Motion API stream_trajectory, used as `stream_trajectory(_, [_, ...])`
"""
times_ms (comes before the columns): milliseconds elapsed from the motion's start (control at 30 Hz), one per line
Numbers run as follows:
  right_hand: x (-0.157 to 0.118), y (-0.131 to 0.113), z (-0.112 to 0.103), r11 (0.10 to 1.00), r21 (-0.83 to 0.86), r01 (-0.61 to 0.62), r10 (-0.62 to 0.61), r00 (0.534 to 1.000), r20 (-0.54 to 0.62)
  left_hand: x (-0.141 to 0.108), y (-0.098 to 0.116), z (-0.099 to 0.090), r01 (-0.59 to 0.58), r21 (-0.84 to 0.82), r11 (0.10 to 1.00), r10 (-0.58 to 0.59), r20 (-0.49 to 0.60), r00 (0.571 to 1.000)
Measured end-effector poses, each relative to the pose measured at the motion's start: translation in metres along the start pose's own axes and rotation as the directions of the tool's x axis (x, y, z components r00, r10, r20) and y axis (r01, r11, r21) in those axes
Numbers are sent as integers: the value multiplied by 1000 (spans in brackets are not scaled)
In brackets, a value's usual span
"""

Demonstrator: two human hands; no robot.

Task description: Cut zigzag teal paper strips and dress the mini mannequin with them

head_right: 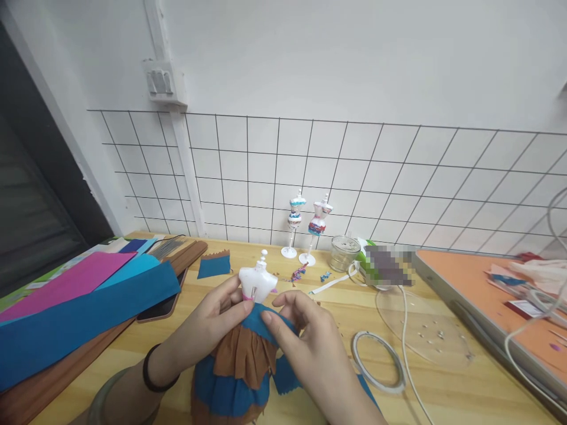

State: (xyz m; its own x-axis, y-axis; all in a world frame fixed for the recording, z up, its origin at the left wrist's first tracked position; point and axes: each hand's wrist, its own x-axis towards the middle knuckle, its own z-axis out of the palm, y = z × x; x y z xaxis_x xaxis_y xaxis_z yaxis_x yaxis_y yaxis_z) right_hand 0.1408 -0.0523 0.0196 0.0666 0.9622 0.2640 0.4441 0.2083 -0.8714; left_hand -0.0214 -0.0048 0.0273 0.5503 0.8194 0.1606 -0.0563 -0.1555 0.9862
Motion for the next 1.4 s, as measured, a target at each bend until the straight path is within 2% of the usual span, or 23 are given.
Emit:
stream_trajectory(167, [2,3,0,1000,10,-25,23,991,130,-1,1,0,-10,19,1000,10,8,1000])
stream_trajectory(367, [0,0,0,1000,6,-4,3,996,86,-1,5,-1,-35,-22,999,37,96,995])
stream_trajectory(567, [0,-1,-1,999,-30,34,-31,996,83,-3,5,1,-6,37,999,3,82,997])
stream_trajectory(767, [-5,-3,1,975,-215,62,-63,998,2,-2,5,-1,-3,70,998,-2,64,998])
stream_trajectory(867, [-9,-5,1,958,-266,105,-119,992,-37,-1,4,-2,-12,72,997,7,66,998])
stream_trajectory(967, [-10,-5,1,959,-241,152,-164,986,-29,-1,3,-4,-13,76,997,8,72,997])
stream_trajectory(1167, [-6,-4,-2,979,-167,119,-113,993,44,1,-1,-10,-15,7,1000,14,123,992])
stream_trajectory(1400, [-4,-2,-1,986,-120,117,-112,992,50,2,-4,-13,-13,-106,994,32,181,983])
